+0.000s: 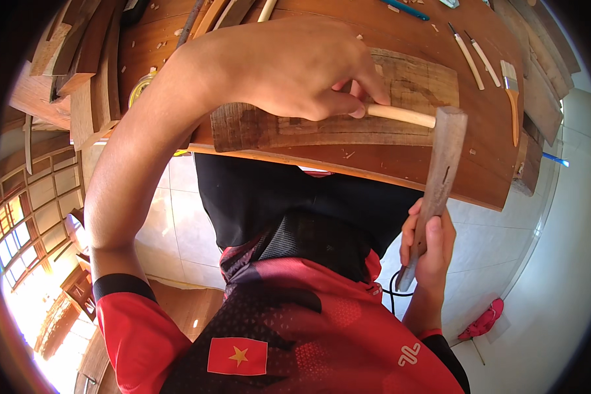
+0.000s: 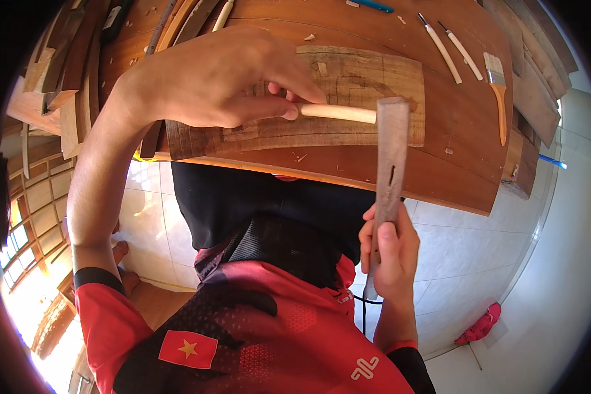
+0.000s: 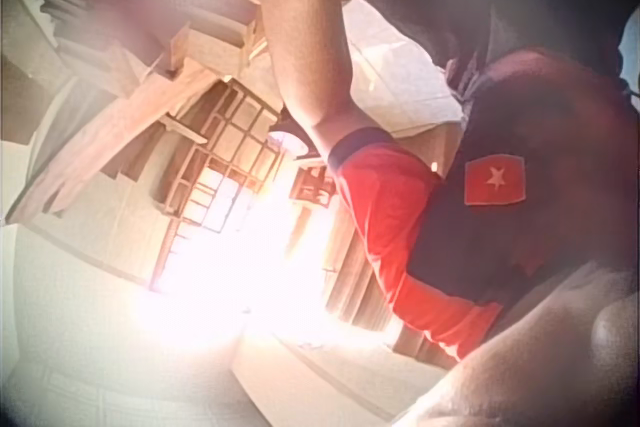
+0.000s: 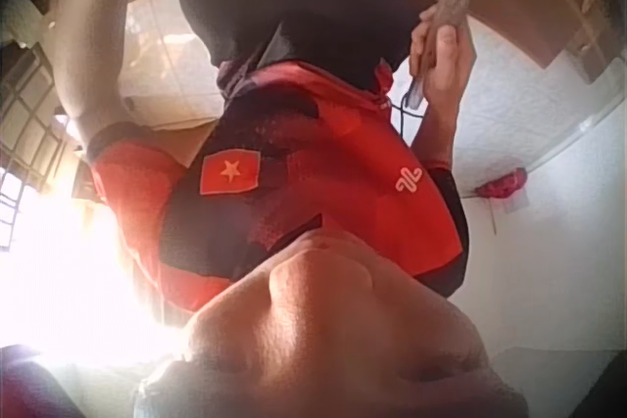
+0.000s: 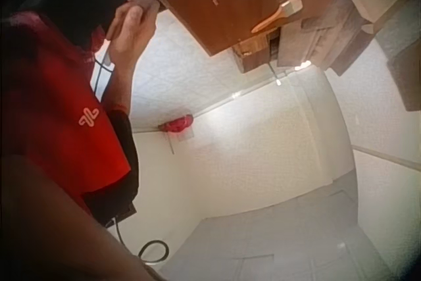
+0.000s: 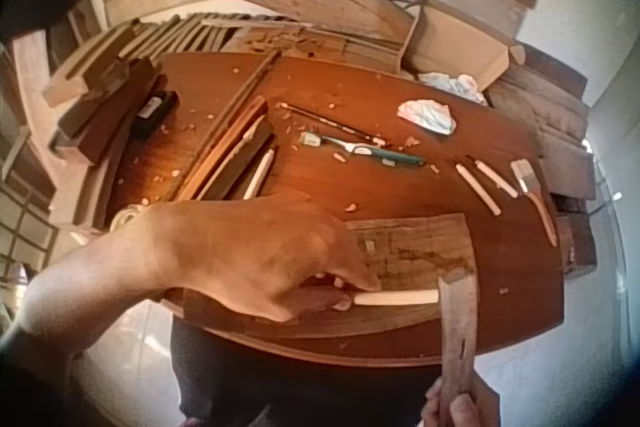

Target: The person uses a wooden mallet to repeatedly strike a small cylindrical wooden dowel held against a wooden workbench. The person rotates the dowel and adjusts their grip to shape different sides of the object throughout the clip.

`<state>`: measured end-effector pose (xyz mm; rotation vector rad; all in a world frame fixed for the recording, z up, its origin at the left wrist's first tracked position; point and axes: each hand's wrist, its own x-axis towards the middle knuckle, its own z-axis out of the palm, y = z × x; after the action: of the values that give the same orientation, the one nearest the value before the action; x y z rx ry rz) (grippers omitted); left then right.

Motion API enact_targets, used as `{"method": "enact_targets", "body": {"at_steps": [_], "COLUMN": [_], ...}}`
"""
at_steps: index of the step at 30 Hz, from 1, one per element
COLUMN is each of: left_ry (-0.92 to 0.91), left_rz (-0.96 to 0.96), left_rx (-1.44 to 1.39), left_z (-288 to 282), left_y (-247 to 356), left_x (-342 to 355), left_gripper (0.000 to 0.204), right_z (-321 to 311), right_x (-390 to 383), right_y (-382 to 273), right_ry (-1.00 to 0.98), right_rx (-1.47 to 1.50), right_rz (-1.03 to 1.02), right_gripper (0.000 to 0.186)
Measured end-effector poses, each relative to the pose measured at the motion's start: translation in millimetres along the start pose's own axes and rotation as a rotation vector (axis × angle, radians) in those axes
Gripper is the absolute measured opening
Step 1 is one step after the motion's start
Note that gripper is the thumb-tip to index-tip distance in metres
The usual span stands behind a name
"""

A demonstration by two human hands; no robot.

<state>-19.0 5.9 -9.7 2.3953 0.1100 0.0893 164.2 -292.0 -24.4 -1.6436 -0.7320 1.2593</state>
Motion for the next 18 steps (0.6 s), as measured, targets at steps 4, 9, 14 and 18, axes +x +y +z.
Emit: {"method": "enact_targets", "body": {"at_steps": [4, 9, 14, 18], "left_ry": [-0.007, 0.024, 0.010, 0.012], "left_rz": [0.009, 0.008, 0.005, 0.001], "left_rx": [-0.013, -0.055, -0.070, -0.056], "left_z": [-7, -8, -8, -8], "left_y": [5, 7, 6, 7], "left_x": [4, 2, 4, 2], "left_gripper": [0.025, 0.025, 0.026, 0.026], "right_z": [-2, -7, 1, -3], "right_x": [2, 5, 9, 12], "right_y": [1, -4, -8, -8], "right_ry": [0.068, 0.106, -0.019, 0.137], "right_rx": [0.080, 0.113, -0.085, 0.226], "right_rz": [-0.018, -0.043, -0.001, -0.070], "right_gripper": [0.043, 0.043, 0.050, 0.044]}}
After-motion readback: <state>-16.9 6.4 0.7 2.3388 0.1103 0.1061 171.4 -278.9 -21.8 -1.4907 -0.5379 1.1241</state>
